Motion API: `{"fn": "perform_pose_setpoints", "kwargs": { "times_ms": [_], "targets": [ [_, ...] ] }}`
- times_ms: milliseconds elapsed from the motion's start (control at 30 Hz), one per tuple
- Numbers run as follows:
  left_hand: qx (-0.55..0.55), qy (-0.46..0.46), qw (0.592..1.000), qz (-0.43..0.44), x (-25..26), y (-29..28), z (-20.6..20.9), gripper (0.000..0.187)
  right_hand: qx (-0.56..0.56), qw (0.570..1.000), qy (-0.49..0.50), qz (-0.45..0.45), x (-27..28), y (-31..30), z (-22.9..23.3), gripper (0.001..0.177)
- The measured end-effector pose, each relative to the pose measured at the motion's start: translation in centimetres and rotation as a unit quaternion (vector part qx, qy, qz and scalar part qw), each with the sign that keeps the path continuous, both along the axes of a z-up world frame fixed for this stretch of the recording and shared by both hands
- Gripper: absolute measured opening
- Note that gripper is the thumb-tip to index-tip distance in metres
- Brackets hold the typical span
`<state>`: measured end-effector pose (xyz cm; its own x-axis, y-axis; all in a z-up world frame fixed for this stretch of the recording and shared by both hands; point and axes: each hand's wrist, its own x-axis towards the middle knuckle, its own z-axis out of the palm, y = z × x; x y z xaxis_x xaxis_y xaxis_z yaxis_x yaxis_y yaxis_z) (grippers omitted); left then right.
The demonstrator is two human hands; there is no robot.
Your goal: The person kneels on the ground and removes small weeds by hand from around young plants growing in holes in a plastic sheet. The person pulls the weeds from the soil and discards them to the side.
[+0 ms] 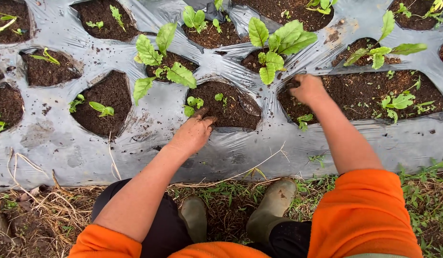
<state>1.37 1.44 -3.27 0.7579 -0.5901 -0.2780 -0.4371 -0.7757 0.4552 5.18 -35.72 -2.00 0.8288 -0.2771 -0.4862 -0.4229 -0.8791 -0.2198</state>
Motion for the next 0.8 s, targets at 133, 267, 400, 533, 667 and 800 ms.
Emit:
{"fn": "perform_pose_setpoints", "kwargs": {
  "times_ms": [133,267,400,533,667,800],
  "targets": [
    [-0.003,0.027,1.000,0.014,0.2,-0.1,1.7,0.034,0.164,0.985,0.005,-0.061,-0.6,1.7,7.4,0.043],
    [-0.025,0.101,0.993,0.063,1.1,-1.4,3.2,0.039,0.324,0.946,-0.005,-0.029,-0.9,4.4,10.2,0.027],
    [-0.081,0.146,0.977,0.132,0.8,-2.1,4.5,0.044,0.438,0.899,-0.020,-0.009,0.0,8.4,8.8,0.028],
    [-0.197,0.258,0.901,0.289,0.6,-3.1,6.3,0.048,0.530,0.841,-0.107,0.021,2.4,12.2,6.6,0.029],
    [-0.468,0.383,0.697,0.385,1.7,-1.9,3.7,0.047,0.557,0.820,-0.125,0.038,4.2,16.3,5.7,0.030],
    [-0.530,0.393,0.636,0.400,1.6,-0.9,2.6,0.053,0.518,0.849,-0.087,0.067,3.6,19.2,9.6,0.030]
  ]
}}
